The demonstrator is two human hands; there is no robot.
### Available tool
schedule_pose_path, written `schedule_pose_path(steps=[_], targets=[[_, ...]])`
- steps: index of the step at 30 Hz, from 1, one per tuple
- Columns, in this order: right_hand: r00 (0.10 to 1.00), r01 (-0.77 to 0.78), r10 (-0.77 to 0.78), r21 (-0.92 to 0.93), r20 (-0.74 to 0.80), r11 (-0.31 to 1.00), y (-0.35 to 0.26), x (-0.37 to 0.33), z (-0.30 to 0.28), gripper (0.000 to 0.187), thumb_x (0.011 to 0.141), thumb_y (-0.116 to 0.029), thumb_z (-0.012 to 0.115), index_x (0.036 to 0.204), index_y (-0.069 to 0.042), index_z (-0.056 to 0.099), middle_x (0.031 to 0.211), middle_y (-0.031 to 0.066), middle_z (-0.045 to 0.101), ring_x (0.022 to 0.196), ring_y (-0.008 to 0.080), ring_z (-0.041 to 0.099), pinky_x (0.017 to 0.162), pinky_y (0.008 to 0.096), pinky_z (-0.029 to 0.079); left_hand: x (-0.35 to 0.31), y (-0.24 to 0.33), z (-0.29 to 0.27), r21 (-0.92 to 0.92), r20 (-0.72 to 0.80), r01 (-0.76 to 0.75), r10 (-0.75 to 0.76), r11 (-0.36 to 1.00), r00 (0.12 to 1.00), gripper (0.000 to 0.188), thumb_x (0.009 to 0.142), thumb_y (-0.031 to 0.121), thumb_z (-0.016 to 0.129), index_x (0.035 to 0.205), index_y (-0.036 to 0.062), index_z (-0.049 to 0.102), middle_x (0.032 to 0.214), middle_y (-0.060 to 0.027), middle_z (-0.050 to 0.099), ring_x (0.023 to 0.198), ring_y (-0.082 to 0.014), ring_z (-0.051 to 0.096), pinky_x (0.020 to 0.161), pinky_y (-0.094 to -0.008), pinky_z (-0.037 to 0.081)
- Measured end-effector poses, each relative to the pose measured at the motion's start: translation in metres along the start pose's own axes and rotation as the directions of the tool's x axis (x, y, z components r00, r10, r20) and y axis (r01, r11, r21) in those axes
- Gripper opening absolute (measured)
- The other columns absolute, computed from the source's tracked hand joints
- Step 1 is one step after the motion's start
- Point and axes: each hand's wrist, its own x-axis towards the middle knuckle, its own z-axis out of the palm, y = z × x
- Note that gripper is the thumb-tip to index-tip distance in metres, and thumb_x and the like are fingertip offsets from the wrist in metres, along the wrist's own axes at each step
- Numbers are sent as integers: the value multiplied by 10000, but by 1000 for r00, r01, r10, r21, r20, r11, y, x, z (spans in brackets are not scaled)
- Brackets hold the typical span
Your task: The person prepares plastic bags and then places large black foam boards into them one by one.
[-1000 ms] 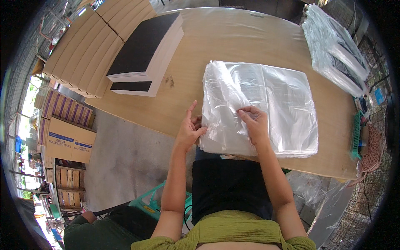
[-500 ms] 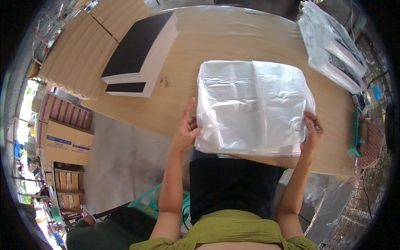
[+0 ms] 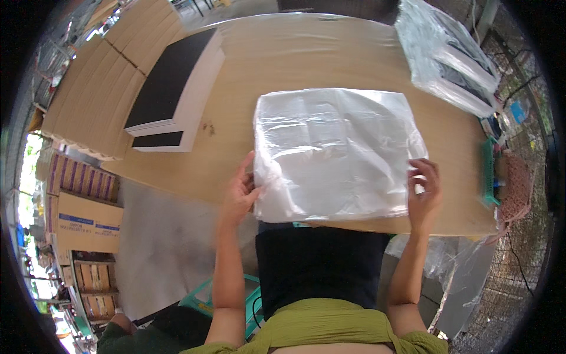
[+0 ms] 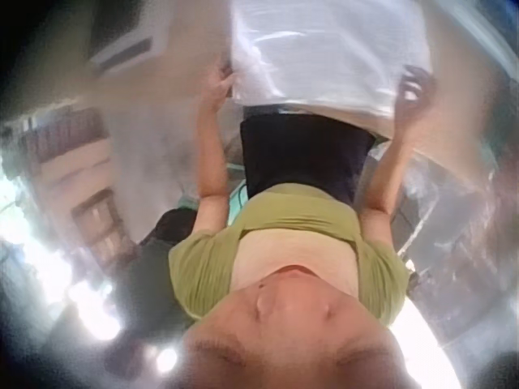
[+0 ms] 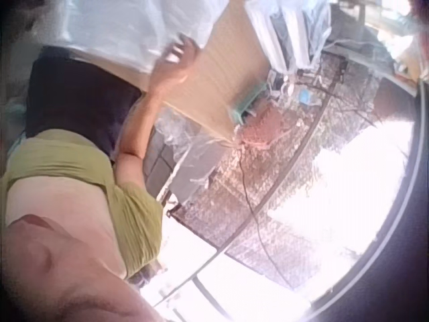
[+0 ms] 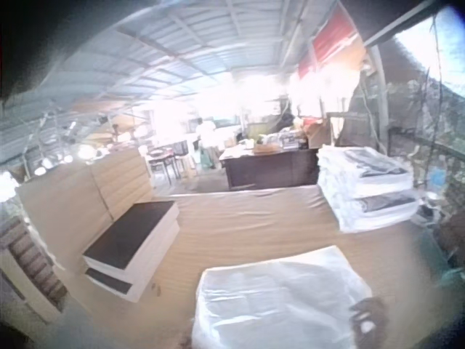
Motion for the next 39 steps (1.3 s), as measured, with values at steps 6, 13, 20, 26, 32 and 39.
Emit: schedule_pose_path(steps=[6, 13, 20, 26, 32, 39], targets=[[825, 250, -273, 115, 494, 961, -86, -47, 113, 696, 712, -69, 742, 1332, -96, 427, 1130, 170, 551, 1070, 365, 549, 873, 442, 478, 5, 7, 13, 119, -145, 36, -18, 992, 989, 937, 729, -25, 754, 1485, 143, 226, 1060, -176, 625, 926, -190, 626, 815, -322, 526], [838, -72, -66, 229, 542, 971, -78, -38, 163, 650, 726, 27, 667, 1323, -52, 423, 979, 170, 615, 807, 321, 632, 734, 404, 509, -1, 10, 11, -68, -136, 3, -13, 998, 991, 955, 743, -6, 752, 1496, 116, 177, 1033, -143, 627, 948, -168, 606, 837, -294, 503], [995, -102, 91, 451, 48, 887, -25, -7, 107, 433, 778, 12, 652, 1200, -22, 563, 1060, 62, 609, 915, 116, 555, 795, 242, 460, 0, 1, 1, -30, -61, 21, -23, 999, 998, 973, 745, -63, 699, 1506, 159, 136, 1128, -177, 589, 985, -198, 610, 873, -322, 507], [974, -92, 178, 482, -136, 871, 44, 7, 27, 438, 773, 40, 662, 1195, 13, 546, 1113, 113, 590, 921, 143, 581, 792, 257, 486, 1, 4, 8, -36, -1, -15, 15, 999, 1000, 831, 761, -81, 646, 1470, 145, 276, 1135, -141, 590, 968, -172, 609, 846, -295, 515], [964, -242, 234, -53, -124, 969, 70, 0, -23, 460, 779, 44, 639, 1220, 7, 513, 928, 109, 619, 810, 142, 597, 714, 273, 493, 0, -2, 3, 77, 5, 60, -60, 995, 998, 511, 794, -81, 589, 1291, 33, 552, 1050, -95, 644, 882, -114, 613, 784, -242, 508], [932, -191, 105, -223, -347, 956, 65, -3, -42, 422, 778, 66, 624, 1185, -26, 555, 923, 84, 626, 797, 162, 607, 713, 296, 497, 1, -3, 7, 129, -17, 49, -48, 990, 999, 485, 793, -92, 590, 1269, -4, 561, 1032, -74, 651, 862, -107, 613, 775, -234, 505]])
